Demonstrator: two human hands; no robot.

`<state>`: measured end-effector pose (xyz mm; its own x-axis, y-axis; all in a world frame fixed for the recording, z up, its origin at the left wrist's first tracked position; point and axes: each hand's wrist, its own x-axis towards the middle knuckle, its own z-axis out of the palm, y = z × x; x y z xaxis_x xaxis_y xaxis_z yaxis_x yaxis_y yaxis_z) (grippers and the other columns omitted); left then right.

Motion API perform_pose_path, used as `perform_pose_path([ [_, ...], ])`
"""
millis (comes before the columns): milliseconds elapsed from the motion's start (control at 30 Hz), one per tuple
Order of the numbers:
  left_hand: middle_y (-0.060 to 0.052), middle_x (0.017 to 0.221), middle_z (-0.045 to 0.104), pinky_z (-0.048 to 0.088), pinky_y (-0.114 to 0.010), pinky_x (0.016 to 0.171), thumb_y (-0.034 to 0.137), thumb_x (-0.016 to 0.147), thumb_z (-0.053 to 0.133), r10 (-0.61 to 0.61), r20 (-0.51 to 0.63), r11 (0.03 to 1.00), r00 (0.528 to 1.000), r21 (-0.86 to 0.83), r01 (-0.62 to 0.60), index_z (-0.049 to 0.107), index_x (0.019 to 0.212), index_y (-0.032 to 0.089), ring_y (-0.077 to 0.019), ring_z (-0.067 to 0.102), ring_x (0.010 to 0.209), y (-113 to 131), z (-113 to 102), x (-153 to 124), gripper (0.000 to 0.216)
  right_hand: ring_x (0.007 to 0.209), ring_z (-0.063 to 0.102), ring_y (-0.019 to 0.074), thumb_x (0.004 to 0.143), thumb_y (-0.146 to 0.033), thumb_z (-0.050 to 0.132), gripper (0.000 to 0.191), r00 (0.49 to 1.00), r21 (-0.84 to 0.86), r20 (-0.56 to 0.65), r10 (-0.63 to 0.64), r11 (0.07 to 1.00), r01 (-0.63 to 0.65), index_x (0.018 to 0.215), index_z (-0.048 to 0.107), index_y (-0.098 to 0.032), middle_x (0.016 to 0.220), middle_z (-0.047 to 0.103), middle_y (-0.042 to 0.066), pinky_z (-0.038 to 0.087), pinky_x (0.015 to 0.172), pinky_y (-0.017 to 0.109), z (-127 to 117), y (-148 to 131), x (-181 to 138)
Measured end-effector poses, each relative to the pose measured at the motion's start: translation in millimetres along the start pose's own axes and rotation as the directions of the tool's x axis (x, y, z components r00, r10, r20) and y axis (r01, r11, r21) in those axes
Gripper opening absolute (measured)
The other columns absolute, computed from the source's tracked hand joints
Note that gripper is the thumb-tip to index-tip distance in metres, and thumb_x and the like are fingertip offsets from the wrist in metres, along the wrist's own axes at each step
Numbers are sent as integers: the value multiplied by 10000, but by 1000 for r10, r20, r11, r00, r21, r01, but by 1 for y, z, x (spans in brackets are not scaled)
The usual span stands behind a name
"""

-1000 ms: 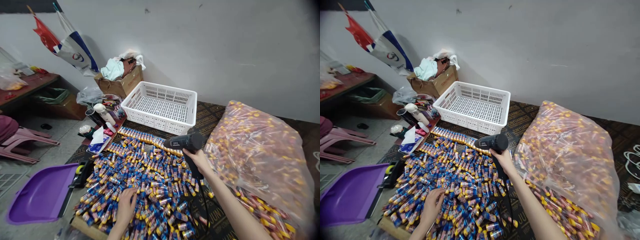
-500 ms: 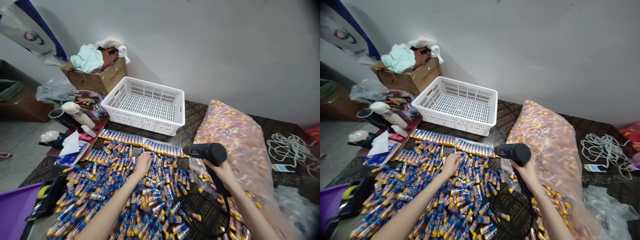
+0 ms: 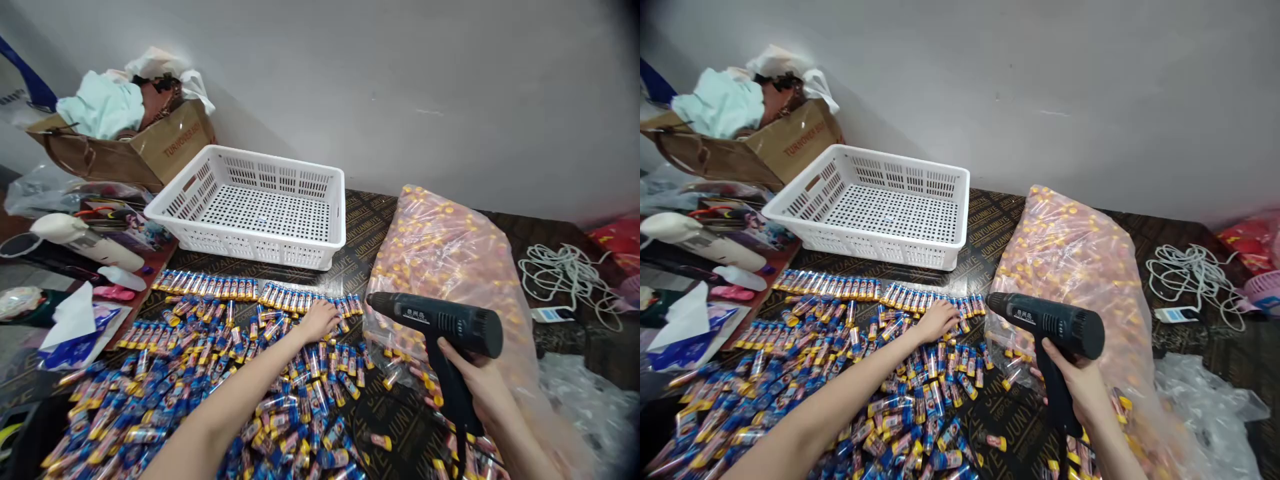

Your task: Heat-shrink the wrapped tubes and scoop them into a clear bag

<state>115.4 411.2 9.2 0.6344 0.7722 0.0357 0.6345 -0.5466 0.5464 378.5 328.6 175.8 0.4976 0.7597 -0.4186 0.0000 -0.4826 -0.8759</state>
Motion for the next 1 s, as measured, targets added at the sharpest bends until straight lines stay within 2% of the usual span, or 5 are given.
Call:
perform_pose_path([
  [100,-28,781,623,367,-321,849,330,906,368,51,-3,998,999,-31,-51,635,880,221,-168,516,829,4,-9,-22,289,525,619,199,543,-396,796,389,998,-50,66,-10,999,14,825,646,-173,665,689,35,537,477,304,2,12,12],
  [333,-115,1141,539,341,-401,907,455,735,615,-379,-197,909,904,102,404,569,1113,190,-273,448,1060,-37,-17,20,463,711,650,261,566,-419,760,461,958,-198,170,-229,945,261,925,663,-146,735,703,65,545,613,372,18,25,32],
  [633,-58,960,575,339,-394,949,364,837,486,-147,-251,981,957,85,173,601,964,218,-203,492,950,-16,-5,-37,224,989,610,287,594,-417,750,527,940,-182,274,-205,949,259,1045,628,-172,1073,667,99,479,872,442,30,21,14],
  [833,-170,1269,446,204,-563,1012,491,694,622,-639,-342,712,689,74,698,558,1100,181,-359,295,1249,-59,-42,-26,515,998,607,286,600,-406,756,504,924,-158,335,-186,955,250,1033,630,-180,1063,672,84,480,876,436,50,13,7],
  [1000,-100,1100,535,288,-468,983,422,748,587,-542,-259,802,800,126,584,578,1033,205,-269,447,1093,-43,-36,-60,358,1012,601,285,599,-407,754,409,882,-150,431,-190,949,278,932,667,-187,998,694,74,469,895,431,73,6,-2],
])
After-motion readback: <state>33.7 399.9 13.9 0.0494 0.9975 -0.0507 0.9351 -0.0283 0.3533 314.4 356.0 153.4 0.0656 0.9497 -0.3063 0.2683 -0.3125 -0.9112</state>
